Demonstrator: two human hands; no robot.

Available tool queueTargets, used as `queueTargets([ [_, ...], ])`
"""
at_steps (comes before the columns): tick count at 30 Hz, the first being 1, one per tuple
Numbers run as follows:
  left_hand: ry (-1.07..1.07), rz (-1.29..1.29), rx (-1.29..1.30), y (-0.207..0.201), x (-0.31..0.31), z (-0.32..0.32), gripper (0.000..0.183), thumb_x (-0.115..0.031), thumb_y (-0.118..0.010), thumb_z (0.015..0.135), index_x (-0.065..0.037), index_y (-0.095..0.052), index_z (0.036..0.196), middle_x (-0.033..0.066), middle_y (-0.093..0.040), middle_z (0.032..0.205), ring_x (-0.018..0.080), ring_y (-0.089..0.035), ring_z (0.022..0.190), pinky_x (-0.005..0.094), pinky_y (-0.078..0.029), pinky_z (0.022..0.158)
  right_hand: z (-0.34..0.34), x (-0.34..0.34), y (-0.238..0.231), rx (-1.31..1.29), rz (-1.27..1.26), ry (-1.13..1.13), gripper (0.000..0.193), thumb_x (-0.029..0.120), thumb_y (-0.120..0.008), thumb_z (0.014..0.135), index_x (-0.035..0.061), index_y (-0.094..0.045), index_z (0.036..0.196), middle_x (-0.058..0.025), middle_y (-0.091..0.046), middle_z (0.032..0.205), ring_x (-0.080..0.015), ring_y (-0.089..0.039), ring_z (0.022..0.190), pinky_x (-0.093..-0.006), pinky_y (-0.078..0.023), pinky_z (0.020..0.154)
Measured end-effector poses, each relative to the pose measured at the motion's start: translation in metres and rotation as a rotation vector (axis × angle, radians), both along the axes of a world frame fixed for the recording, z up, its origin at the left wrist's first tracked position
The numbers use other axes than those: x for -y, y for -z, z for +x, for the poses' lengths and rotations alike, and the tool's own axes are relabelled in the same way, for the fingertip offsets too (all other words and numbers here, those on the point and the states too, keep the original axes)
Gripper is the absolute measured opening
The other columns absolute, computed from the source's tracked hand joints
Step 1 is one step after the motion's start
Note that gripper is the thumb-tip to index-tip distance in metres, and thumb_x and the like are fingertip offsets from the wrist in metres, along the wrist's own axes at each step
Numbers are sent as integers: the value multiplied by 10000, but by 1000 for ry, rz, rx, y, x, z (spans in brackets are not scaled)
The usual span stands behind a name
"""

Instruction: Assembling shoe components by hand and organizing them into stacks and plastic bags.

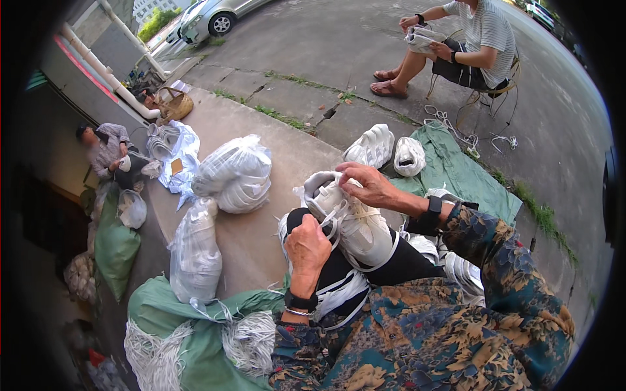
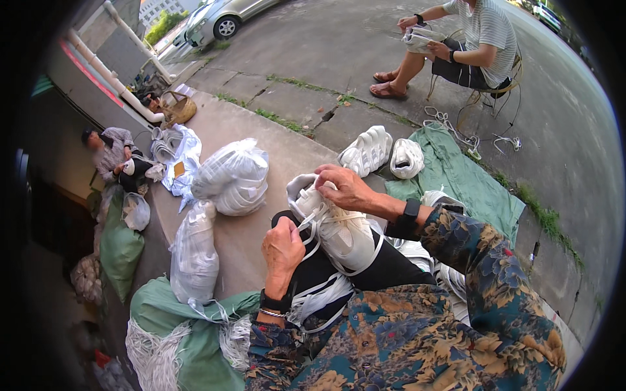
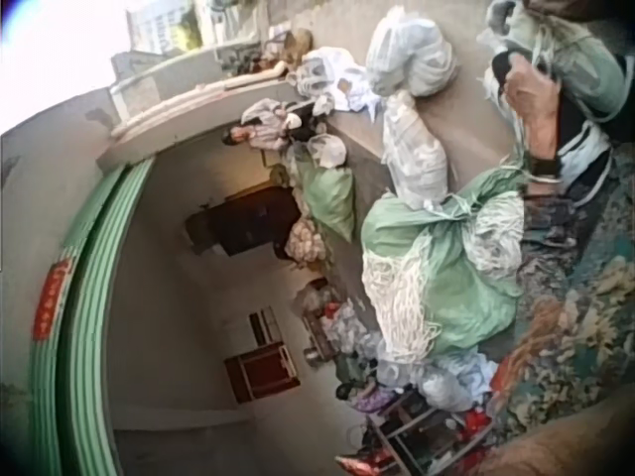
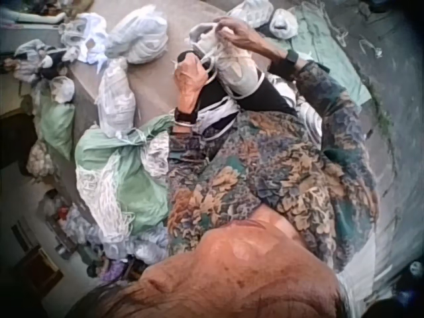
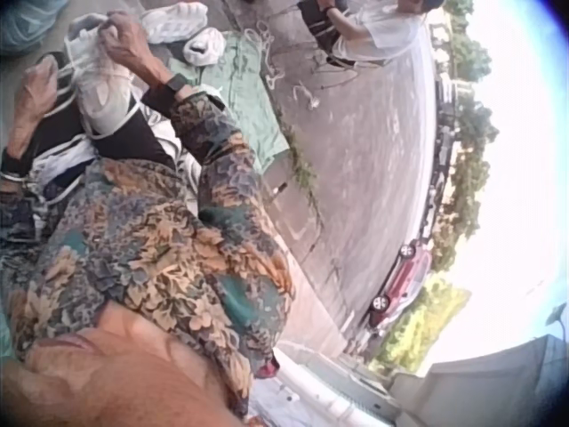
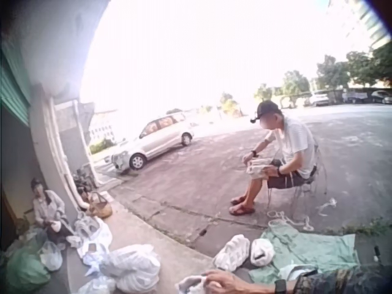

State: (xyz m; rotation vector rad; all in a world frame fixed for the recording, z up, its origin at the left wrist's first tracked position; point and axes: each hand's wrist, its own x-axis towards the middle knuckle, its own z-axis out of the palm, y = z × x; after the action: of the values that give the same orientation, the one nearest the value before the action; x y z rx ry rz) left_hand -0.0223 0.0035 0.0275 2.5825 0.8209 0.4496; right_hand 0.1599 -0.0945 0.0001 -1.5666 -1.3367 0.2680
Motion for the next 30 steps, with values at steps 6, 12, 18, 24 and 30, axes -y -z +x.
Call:
queueTargets([
  [6,-177,-85,5,28,-47,-87,86,-90,-589,718,-20,-544,741,132,-579,604,282,-585,565,413,-435,532,-36,-5,-11,508,18,-20,81,115,-626,694,75,-614,764,-133,-481,1174,-350,-370,1181,-506,-314,924],
  [12,-194,-1365,573,22,-18,-89,240,-7,-577,771,12,-469,985,69,-565,616,165,-557,492,213,-448,437,-40,-10,-3,703,-110,3,126,147,-618,657,53,-637,738,-143,-475,1182,-353,-329,1208,-548,-251,942],
  [18,37,-1999,483,46,36,-65,402,80,-566,722,74,-454,1109,187,-592,941,331,-601,887,327,-511,741,-60,-21,-7,731,-112,-19,142,133,-612,628,32,-624,727,-179,-415,1226,-372,-275,1245,-593,-200,960],
  [24,0,-2252,691,91,49,-29,347,-140,-533,865,31,-425,1147,179,-573,1012,275,-578,930,371,-493,815,-122,-23,-24,766,-70,-226,171,188,-606,646,61,-601,761,-145,-481,1142,-382,-237,1255,-556,-218,977],
  [30,-56,-2039,766,93,54,-38,298,-126,-585,834,28,-471,1061,166,-596,940,244,-601,859,335,-496,798,-124,-30,-23,686,121,-307,190,166,-584,736,61,-560,892,-133,-532,1084,-273,-470,1065,-396,-381,852],
])
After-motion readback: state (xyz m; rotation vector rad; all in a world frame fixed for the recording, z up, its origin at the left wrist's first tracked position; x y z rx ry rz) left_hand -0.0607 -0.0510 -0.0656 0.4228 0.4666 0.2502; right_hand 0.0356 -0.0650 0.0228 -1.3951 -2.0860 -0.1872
